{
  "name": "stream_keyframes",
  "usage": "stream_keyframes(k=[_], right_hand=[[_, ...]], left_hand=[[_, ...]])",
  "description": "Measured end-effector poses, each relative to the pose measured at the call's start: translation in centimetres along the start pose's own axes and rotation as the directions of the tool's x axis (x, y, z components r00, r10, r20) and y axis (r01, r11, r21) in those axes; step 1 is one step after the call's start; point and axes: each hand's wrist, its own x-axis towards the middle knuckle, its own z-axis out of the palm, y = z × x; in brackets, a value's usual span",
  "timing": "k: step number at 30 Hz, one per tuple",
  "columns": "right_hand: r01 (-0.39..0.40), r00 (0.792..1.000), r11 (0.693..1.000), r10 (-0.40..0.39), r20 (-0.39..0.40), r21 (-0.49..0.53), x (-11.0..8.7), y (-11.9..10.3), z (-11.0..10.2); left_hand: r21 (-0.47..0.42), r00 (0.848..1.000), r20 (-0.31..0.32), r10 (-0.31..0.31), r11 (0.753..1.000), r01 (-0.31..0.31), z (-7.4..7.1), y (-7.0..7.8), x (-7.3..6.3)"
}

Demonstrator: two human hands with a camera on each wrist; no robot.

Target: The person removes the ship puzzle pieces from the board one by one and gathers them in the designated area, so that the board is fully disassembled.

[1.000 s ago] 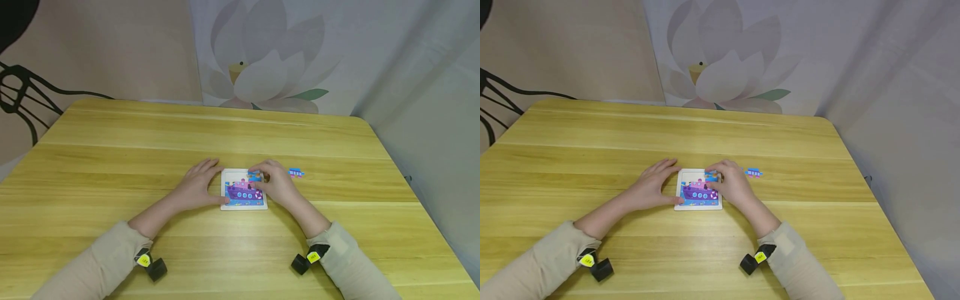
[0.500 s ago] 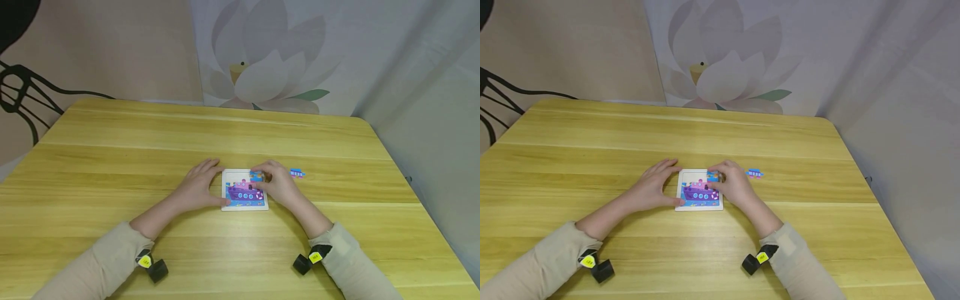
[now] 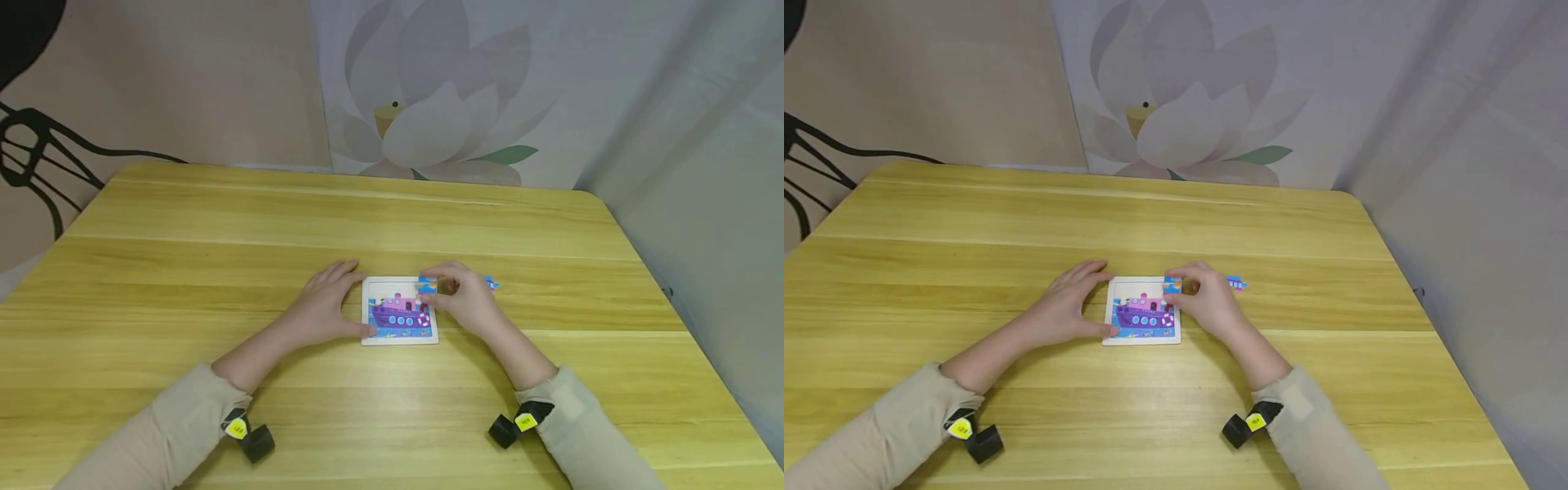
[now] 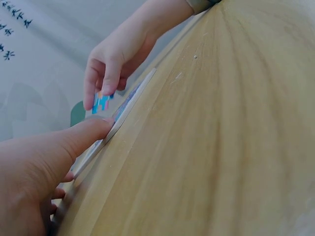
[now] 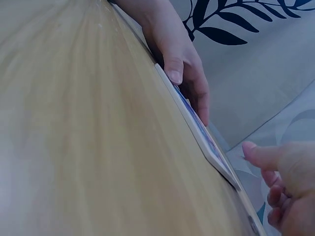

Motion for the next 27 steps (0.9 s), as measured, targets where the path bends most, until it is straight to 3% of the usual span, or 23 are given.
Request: stream_keyframes(k=[14, 27], right_hand=[[-0.011, 1.0, 0.995, 0.014, -0.027, 0.104, -1.9, 1.6, -3.0], [-0.055, 0.995, 0.995, 0.061, -0.083, 0.078, -3.0, 4.2, -6.0]], left_hand=[[0.011, 1.0, 0.002, 0.003, 1.0, -0.003, -0.1, 0.1, 0.0], [0.0, 1.0, -0.006, -0.001, 1.0, 0.001, 0.1, -0.1, -0.1]])
